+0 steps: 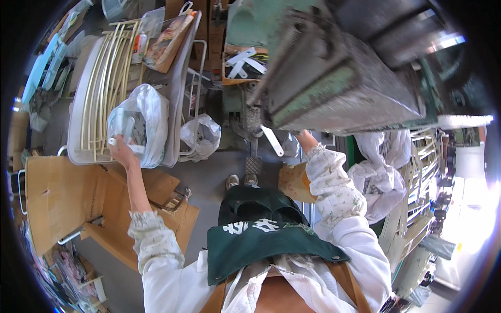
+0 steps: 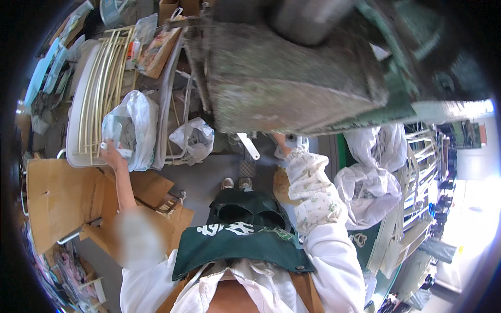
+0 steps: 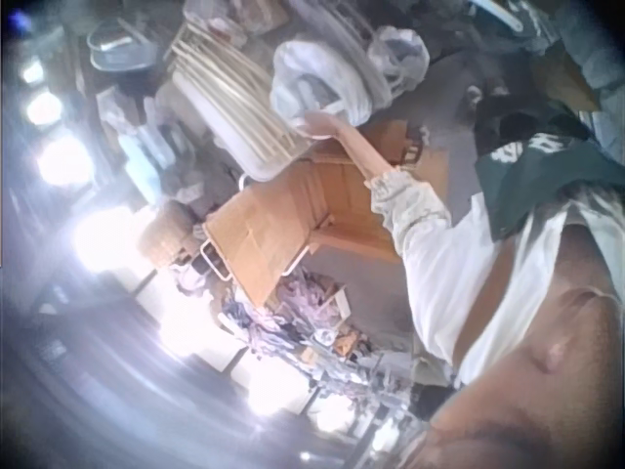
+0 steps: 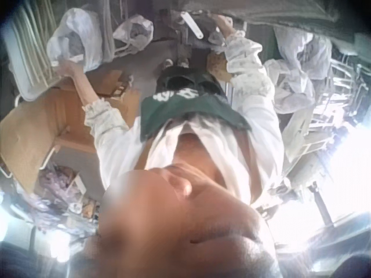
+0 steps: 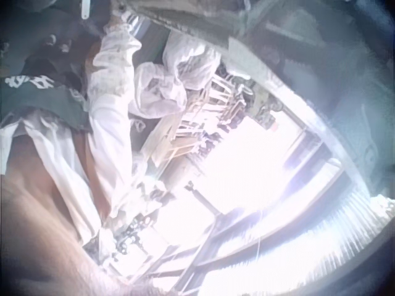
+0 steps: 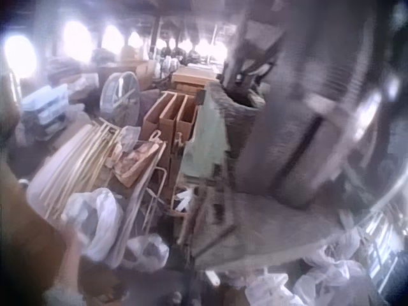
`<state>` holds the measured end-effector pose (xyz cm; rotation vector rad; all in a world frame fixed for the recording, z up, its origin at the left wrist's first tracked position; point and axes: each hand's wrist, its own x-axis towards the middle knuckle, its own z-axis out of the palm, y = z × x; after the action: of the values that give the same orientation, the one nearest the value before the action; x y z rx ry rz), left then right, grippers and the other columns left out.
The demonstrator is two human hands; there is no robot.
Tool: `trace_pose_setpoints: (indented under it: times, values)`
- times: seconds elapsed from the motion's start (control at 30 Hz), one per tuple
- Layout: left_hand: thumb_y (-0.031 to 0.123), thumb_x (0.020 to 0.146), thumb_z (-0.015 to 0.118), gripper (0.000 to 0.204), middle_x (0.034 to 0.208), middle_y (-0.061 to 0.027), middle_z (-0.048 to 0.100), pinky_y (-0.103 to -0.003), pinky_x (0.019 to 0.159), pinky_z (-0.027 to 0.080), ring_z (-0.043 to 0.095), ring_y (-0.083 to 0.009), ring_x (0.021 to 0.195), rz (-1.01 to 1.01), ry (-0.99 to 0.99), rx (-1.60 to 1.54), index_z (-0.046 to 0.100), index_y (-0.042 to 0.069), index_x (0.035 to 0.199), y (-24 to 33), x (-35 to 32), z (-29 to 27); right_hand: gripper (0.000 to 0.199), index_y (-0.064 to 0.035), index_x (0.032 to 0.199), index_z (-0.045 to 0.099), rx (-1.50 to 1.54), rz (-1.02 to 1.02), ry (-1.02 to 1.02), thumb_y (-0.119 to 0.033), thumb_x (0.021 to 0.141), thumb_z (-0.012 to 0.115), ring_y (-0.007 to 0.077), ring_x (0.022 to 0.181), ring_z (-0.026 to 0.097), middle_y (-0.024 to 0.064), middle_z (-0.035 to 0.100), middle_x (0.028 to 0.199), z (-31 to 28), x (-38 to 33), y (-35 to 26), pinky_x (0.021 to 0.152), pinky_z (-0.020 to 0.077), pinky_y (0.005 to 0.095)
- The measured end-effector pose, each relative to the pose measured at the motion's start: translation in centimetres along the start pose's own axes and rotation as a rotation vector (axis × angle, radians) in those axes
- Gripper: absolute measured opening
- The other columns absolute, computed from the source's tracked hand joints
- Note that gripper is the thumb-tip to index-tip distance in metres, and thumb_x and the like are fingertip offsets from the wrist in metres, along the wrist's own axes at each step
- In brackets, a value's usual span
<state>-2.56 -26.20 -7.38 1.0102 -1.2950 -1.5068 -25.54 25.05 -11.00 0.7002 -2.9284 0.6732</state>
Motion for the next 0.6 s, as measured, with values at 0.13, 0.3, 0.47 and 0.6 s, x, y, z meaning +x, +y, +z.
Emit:
trace_pose_setpoints:
  times: [0.13,0.3,0.47,0.6]
  values:
    - [0.021,0.090,0.061,0.022,0.085,-0.0021,0.052,-0.022,0.049,0.042,0.050,-0.0083,0.065,-0.371,-0.519,-0.052,0.049,0.009,0.104,2.0,-13.6,2.5,0.030,-0.0028,0.106,0.060,-0.009,-0.056,0.009,-0.020,0.081,0.058,0.0208,0.086,0.064,0.0092,0.065,0.097,0.5,0.6,0.4,0.067,0.0506,0.0312]
    - [0.010,0.094,0.052,0.012,0.076,-0.0033,0.053,-0.022,0.045,0.040,0.051,-0.0096,0.061,-0.666,-0.762,-0.228,0.050,0.005,0.105,3.3,-24.7,3.7,0.030,-0.0031,0.103,0.062,-0.179,-0.363,0.019,-0.022,0.079,0.061,0.0204,0.087,0.063,0.0085,0.065,0.097,3.2,1.7,-0.2,0.067,0.0499,0.0314]
    - [0.013,0.095,0.053,0.013,0.071,-0.0012,0.049,-0.020,0.045,0.038,0.048,-0.0076,0.057,-0.668,-0.823,-0.206,0.050,0.005,0.104,5.1,-28.7,6.2,0.030,-0.0033,0.101,0.063,-1.751,-0.981,0.660,-0.023,0.078,0.064,0.0199,0.087,0.063,0.0077,0.065,0.096,7.2,3.0,0.4,0.067,0.0492,0.0316]
    - [0.018,0.095,0.054,0.013,0.069,-0.0007,0.048,-0.022,0.045,0.033,0.045,-0.0082,0.053,-0.644,-0.884,-0.206,0.049,0.006,0.098,6.6,-29.6,6.4,0.031,-0.0021,0.105,0.061,-1.912,-0.926,0.728,-0.022,0.080,0.060,0.0268,0.094,0.060,0.0118,0.063,0.103,9.4,4.7,1.8,0.077,0.0488,0.0374]
